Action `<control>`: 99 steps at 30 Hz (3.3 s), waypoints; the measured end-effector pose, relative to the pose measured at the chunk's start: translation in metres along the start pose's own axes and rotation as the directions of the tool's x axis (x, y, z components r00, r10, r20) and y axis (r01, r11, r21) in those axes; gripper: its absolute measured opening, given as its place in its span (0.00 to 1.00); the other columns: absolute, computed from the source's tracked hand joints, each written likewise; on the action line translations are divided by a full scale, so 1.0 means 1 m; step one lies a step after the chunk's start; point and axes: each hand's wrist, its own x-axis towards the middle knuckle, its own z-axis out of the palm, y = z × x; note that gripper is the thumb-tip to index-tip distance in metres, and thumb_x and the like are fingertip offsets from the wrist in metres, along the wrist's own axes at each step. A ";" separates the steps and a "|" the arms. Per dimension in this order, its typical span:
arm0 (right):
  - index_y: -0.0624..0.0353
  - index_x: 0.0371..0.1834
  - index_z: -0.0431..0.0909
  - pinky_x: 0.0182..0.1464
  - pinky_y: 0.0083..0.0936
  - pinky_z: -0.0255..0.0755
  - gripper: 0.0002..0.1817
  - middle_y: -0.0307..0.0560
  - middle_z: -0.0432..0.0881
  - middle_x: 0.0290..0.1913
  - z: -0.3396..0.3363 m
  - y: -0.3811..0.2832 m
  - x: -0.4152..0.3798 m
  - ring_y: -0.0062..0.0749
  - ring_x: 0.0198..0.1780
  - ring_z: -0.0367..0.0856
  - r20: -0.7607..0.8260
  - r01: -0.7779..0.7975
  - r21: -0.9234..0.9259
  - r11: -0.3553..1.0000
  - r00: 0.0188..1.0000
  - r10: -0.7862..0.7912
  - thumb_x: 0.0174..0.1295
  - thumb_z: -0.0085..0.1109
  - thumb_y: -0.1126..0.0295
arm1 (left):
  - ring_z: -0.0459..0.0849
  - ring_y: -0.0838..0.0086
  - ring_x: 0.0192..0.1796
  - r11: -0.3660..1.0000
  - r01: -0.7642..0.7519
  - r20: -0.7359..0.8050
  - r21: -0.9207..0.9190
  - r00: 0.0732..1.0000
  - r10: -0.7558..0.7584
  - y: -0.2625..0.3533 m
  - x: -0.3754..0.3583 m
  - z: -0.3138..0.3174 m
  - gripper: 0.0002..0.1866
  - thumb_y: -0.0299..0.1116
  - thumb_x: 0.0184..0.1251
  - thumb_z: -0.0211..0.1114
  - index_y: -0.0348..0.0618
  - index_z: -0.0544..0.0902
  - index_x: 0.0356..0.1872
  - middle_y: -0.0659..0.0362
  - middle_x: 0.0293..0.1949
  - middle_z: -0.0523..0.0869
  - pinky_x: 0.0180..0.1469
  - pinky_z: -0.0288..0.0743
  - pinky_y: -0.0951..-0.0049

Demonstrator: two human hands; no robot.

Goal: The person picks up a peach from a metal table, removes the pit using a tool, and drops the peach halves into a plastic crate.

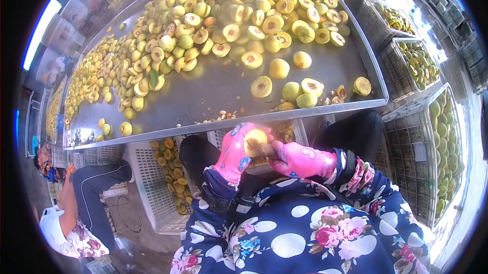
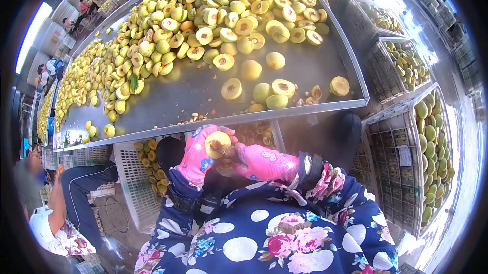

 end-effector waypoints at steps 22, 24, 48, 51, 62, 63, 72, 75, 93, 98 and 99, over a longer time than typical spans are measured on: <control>0.56 0.41 0.67 0.16 0.15 0.65 0.10 0.33 0.69 0.21 0.010 0.006 0.001 0.15 0.15 0.67 0.487 -0.439 0.620 0.650 0.865 0.120 0.64 0.48 0.63 | 0.82 0.71 0.32 0.969 -0.247 -0.304 -0.032 0.925 0.226 -0.040 -0.005 0.013 0.09 0.35 0.67 0.60 0.39 0.81 0.35 0.55 0.32 0.84 0.31 0.78 0.71; 0.56 0.37 0.66 0.16 0.15 0.64 0.09 0.34 0.69 0.21 0.014 0.007 -0.003 0.15 0.15 0.67 0.450 -0.450 0.619 0.644 0.875 0.180 0.64 0.49 0.63 | 0.82 0.70 0.33 0.989 -0.148 -0.197 0.021 0.969 0.149 -0.043 0.000 0.000 0.10 0.34 0.66 0.60 0.37 0.81 0.35 0.55 0.32 0.84 0.33 0.78 0.71; 0.54 0.24 0.67 0.14 0.16 0.60 0.13 0.32 0.66 0.17 0.026 0.018 -0.006 0.15 0.14 0.64 0.502 -0.511 0.689 0.513 0.848 0.169 0.63 0.52 0.61 | 0.82 0.71 0.30 0.997 -0.082 -0.265 0.009 0.961 0.081 -0.067 0.001 -0.008 0.12 0.34 0.65 0.59 0.34 0.82 0.32 0.55 0.29 0.84 0.34 0.75 0.74; 0.54 0.23 0.67 0.14 0.15 0.60 0.14 0.31 0.66 0.16 0.027 0.021 -0.005 0.15 0.14 0.64 0.510 -0.508 0.706 0.493 0.848 0.144 0.63 0.52 0.60 | 0.82 0.72 0.29 0.989 -0.148 -0.278 0.028 0.949 0.150 -0.067 0.000 -0.007 0.12 0.34 0.65 0.59 0.33 0.83 0.31 0.55 0.27 0.84 0.33 0.75 0.74; 0.55 0.25 0.69 0.15 0.14 0.59 0.14 0.31 0.65 0.15 0.029 0.029 -0.006 0.14 0.14 0.63 0.508 -0.492 0.655 0.574 0.849 0.148 0.64 0.51 0.59 | 0.81 0.67 0.36 0.999 0.030 -0.156 0.017 0.987 -0.027 -0.074 0.004 -0.023 0.12 0.37 0.68 0.55 0.37 0.78 0.36 0.56 0.33 0.82 0.41 0.76 0.68; 0.57 0.28 0.71 0.14 0.14 0.59 0.12 0.31 0.65 0.15 0.031 0.027 -0.004 0.14 0.13 0.62 0.511 -0.507 0.679 0.531 0.846 0.154 0.64 0.51 0.61 | 0.81 0.67 0.36 1.000 -0.017 -0.176 0.010 0.984 0.018 -0.075 0.005 -0.023 0.12 0.37 0.68 0.55 0.37 0.78 0.37 0.56 0.34 0.82 0.40 0.76 0.68; 0.58 0.28 0.72 0.12 0.16 0.57 0.11 0.32 0.65 0.14 0.024 0.021 -0.012 0.16 0.11 0.62 0.440 -0.387 0.845 0.368 0.895 -0.068 0.62 0.54 0.62 | 0.82 0.67 0.41 0.956 -0.174 -0.410 -0.237 0.910 0.064 -0.053 0.005 -0.010 0.17 0.45 0.71 0.52 0.41 0.77 0.45 0.57 0.42 0.82 0.37 0.78 0.68; 0.61 0.35 0.73 0.15 0.17 0.60 0.12 0.35 0.70 0.17 0.027 0.064 -0.011 0.18 0.13 0.65 0.499 -0.489 0.716 0.498 0.858 0.125 0.60 0.56 0.62 | 0.84 0.64 0.41 0.928 -0.213 -0.377 -0.306 0.922 0.087 -0.030 -0.004 -0.032 0.19 0.46 0.71 0.51 0.40 0.79 0.45 0.53 0.41 0.84 0.34 0.81 0.64; 0.69 0.41 0.68 0.36 0.42 0.72 0.19 0.66 0.79 0.32 0.028 0.096 -0.009 0.57 0.35 0.80 -0.007 -0.314 -0.057 0.948 0.949 0.314 0.63 0.53 0.59 | 0.84 0.60 0.49 0.174 -0.094 -0.016 0.980 0.837 0.547 0.061 0.096 -0.032 0.23 0.43 0.61 0.66 0.35 0.79 0.49 0.45 0.45 0.84 0.51 0.74 0.66; 0.69 0.46 0.69 0.38 0.40 0.71 0.20 0.63 0.79 0.32 0.008 0.083 -0.021 0.56 0.35 0.79 -0.042 -0.277 0.125 0.953 0.958 0.284 0.63 0.54 0.61 | 0.82 0.58 0.52 0.146 -0.124 0.066 0.981 0.933 0.355 0.024 0.145 0.015 0.26 0.37 0.54 0.68 0.36 0.75 0.54 0.46 0.48 0.83 0.53 0.73 0.65; 0.69 0.46 0.69 0.37 0.39 0.70 0.20 0.62 0.78 0.31 0.006 0.079 -0.024 0.54 0.33 0.78 -0.089 -0.232 0.200 0.952 0.963 0.253 0.63 0.54 0.61 | 0.82 0.61 0.51 0.205 -0.179 0.097 0.962 0.930 0.354 0.019 0.147 0.016 0.25 0.35 0.53 0.69 0.36 0.75 0.53 0.47 0.47 0.83 0.53 0.73 0.66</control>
